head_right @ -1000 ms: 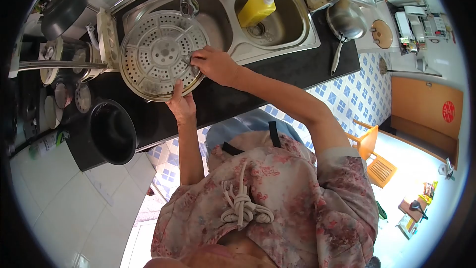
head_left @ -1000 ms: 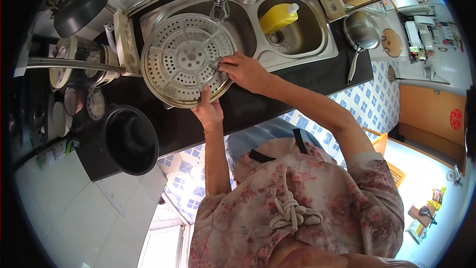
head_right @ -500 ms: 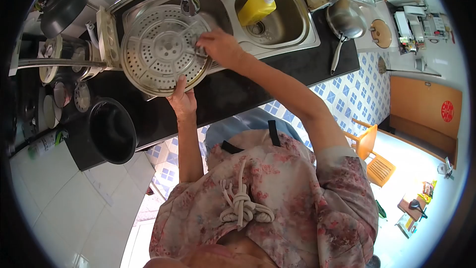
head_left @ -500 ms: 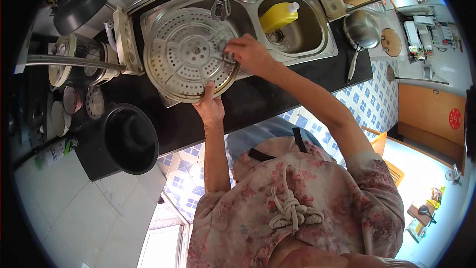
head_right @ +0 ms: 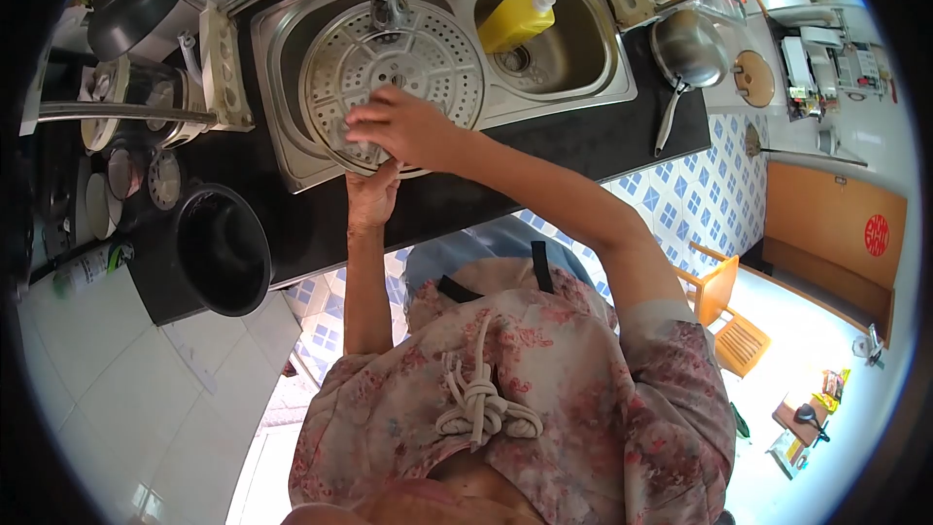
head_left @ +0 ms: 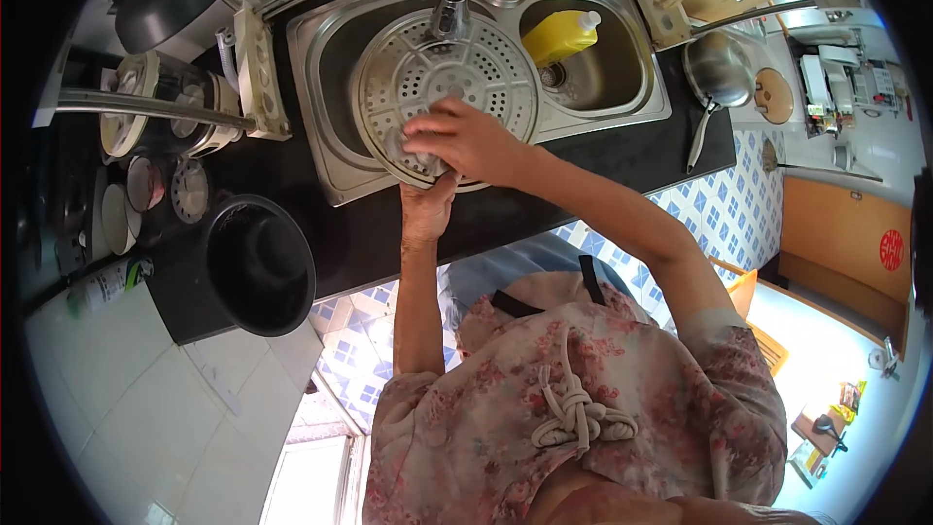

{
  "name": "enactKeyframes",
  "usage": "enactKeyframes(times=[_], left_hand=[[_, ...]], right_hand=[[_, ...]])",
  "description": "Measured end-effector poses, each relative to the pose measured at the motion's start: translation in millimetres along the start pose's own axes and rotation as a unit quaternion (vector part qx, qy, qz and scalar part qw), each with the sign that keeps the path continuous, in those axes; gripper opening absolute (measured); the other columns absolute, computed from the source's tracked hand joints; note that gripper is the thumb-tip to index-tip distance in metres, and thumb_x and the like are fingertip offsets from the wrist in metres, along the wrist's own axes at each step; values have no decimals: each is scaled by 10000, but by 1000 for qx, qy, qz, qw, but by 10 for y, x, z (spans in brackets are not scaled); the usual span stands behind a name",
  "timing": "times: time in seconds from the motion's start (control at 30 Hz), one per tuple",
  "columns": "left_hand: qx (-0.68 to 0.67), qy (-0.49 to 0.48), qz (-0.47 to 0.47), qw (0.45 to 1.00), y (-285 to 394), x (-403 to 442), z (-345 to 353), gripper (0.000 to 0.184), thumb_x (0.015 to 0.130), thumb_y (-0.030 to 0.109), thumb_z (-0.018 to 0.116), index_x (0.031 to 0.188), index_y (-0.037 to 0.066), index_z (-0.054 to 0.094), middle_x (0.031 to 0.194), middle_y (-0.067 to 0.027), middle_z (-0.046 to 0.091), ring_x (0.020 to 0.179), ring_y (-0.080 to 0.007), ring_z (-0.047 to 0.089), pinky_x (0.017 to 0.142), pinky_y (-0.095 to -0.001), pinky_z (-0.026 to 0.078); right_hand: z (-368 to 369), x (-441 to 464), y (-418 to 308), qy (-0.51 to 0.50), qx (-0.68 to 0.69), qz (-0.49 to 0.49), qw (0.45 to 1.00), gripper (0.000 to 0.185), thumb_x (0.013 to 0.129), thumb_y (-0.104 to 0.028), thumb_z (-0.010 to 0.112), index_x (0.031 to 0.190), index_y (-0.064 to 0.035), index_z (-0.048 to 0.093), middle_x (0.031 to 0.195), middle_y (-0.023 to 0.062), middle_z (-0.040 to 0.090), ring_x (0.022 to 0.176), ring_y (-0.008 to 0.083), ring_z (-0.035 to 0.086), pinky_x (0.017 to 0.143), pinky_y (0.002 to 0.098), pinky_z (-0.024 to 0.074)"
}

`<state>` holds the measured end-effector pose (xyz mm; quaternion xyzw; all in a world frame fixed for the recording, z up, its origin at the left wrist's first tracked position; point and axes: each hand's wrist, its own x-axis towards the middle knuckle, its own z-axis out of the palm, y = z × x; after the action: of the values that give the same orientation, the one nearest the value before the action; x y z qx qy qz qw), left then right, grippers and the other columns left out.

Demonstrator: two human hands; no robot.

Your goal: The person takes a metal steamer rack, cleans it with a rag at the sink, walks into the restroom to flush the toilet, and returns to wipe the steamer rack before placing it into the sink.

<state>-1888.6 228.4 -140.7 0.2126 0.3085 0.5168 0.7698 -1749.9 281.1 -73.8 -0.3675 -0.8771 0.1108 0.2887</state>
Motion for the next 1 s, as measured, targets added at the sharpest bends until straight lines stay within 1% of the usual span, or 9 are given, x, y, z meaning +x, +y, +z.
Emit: enactKeyframes(times=[0.07, 0.2, 0.27, 0.33, 0.43, 0.5, 0.63, 0.83, 1.0], left_hand=[[33, -25, -17, 999, -80, 10, -125, 540, 768, -124, 592, 1242, 129, 534, 988, 17, 608, 773, -79, 582, 555, -217, 430], [2, -18, -57, 998, -78, -107, -5, 539, 773, -120, 602, 1248, 125, 533, 1082, -3, 614, 906, -118, 623, 702, -265, 510], [-35, 7, -51, 998, -85, -130, 19, 552, 770, -116, 614, 1261, 123, 529, 1129, -13, 615, 991, -144, 633, 801, -302, 535], [-83, 16, -30, 996, -63, -147, 23, 546, 769, -99, 654, 1257, 117, 541, 1116, -7, 618, 974, -122, 619, 762, -268, 512], [-73, -7, -48, 996, -94, -195, -202, 537, 769, -87, 661, 1264, 84, 540, 1135, -35, 628, 996, -152, 629, 842, -295, 518], [0, -34, -89, 995, -125, -200, -292, 523, 771, -79, 661, 1263, 53, 539, 1136, -54, 635, 1017, -174, 635, 893, -314, 516], [-58, -3, -78, 995, 48, -276, -36, 481, 803, -33, 665, 1264, 5, 532, 1146, -73, 641, 1039, -193, 636, 915, -338, 516], [-73, 56, -116, 989, 108, -262, -56, 424, 860, 41, 647, 1267, 4, 534, 1163, -78, 640, 1031, -194, 640, 908, -353, 519], [-50, 35, -98, 993, 71, -274, -191, 339, 867, 54, 647, 1196, -2, 591, 1084, -67, 664, 972, -183, 653, 863, -332, 513]], right_hand=[[25, 147, 172, 28, -51, 62, 996, 355, 704, -38, 699, 1046, -126, 675, 1138, 4, 619, 996, 293, 569, 821, 372, 532], [139, 301, 483, 93, -87, 143, 981, 342, 707, -49, 693, 1041, -115, 668, 1149, 13, 621, 992, 313, 566, 823, 383, 526], [168, 217, 124, 16, -62, 107, 992, 353, 727, -56, 675, 1076, -105, 658, 1141, 33, 631, 980, 311, 566, 845, 391, 513], [180, 85, -211, -66, 33, 35, 997, 362, 732, -53, 669, 1091, -101, 654, 1141, 43, 632, 984, 309, 566, 856, 392, 507], [245, 57, -180, -69, 34, 23, 997, 387, 709, -39, 683, 1091, -95, 657, 1150, 59, 624, 989, 302, 565, 874, 384, 501], [275, 180, 155, -18, -9, 59, 998, 367, 725, -28, 681, 1086, -93, 658, 1150, 69, 621, 985, 299, 567, 872, 382, 506], [222, 313, 380, 89, -63, 95, 989, 287, 786, -22, 660, 1066, -88, 659, 1103, 85, 635, 974, 300, 577, 854, 390, 516], [212, 218, 151, 70, -54, 216, 972, 244, 810, -63, 670, 1051, -93, 657, 1043, 81, 645, 973, 312, 586, 833, 399, 524], [234, 12, -163, -57, 24, 49, 997, 205, 777, -66, 686, 978, -103, 670, 1038, 47, 653, 972, 283, 587, 836, 380, 524]])
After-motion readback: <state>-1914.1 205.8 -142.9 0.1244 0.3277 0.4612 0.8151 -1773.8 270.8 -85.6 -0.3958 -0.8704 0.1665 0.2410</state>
